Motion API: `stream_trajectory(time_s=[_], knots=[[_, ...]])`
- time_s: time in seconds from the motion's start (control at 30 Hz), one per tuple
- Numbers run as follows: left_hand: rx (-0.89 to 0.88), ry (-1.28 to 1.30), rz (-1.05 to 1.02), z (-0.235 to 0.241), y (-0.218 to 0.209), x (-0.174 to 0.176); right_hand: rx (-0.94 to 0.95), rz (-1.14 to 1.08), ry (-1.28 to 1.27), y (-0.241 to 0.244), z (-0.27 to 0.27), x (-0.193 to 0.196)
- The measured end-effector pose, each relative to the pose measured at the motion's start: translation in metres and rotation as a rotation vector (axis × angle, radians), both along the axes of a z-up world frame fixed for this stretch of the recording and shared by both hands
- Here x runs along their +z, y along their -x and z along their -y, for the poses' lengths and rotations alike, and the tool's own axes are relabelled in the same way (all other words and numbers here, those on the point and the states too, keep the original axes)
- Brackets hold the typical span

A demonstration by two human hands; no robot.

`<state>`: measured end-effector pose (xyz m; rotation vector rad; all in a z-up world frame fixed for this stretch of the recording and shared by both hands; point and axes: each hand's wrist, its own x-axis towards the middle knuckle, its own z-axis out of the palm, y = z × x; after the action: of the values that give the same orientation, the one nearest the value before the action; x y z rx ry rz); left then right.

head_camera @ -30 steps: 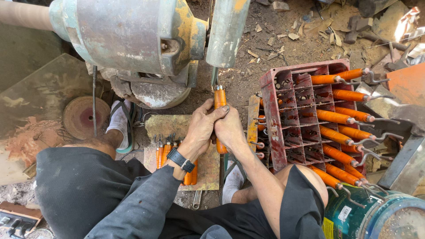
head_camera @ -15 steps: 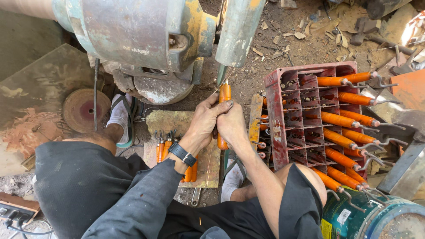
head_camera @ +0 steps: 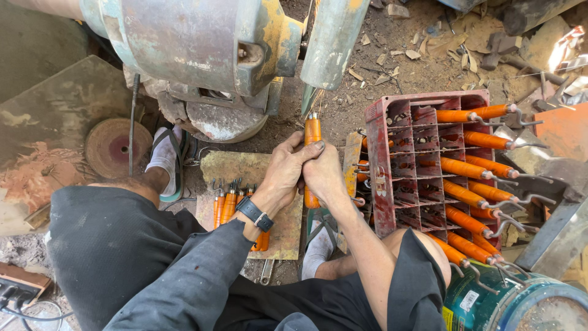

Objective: The person sits on the ground and uses a bench grinder to sharpen the metal tips of orange-handled rods. They pick up each rod from a crate, grind the tip against the wheel, and place the finished rod on a wooden board.

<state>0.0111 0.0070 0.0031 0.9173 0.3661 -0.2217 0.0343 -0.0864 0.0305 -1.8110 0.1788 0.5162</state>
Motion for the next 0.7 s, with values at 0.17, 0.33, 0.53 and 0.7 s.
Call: stream_trajectory(time_s=[0.17,0.33,0.53,0.7], knots=[[0.018,0.060,0.032,0.002,0.004,-0.001,-0.007,-0.007,-0.013,0.005,0.000,0.003],[0.007,0.001,-0.017,-0.001,0.001,0.000,-0.049,-0.037,0.006,0.003,-0.005,0.002],[-0.006,-0.010,-0.012,-0.005,-0.006,0.001,-0.069,0.001,-0.016,-0.002,-0.010,0.000],[0.004,-0.010,-0.005,-0.006,-0.009,-0.001,-0.084,-0.011,-0.006,-0.003,-0.013,0.002]])
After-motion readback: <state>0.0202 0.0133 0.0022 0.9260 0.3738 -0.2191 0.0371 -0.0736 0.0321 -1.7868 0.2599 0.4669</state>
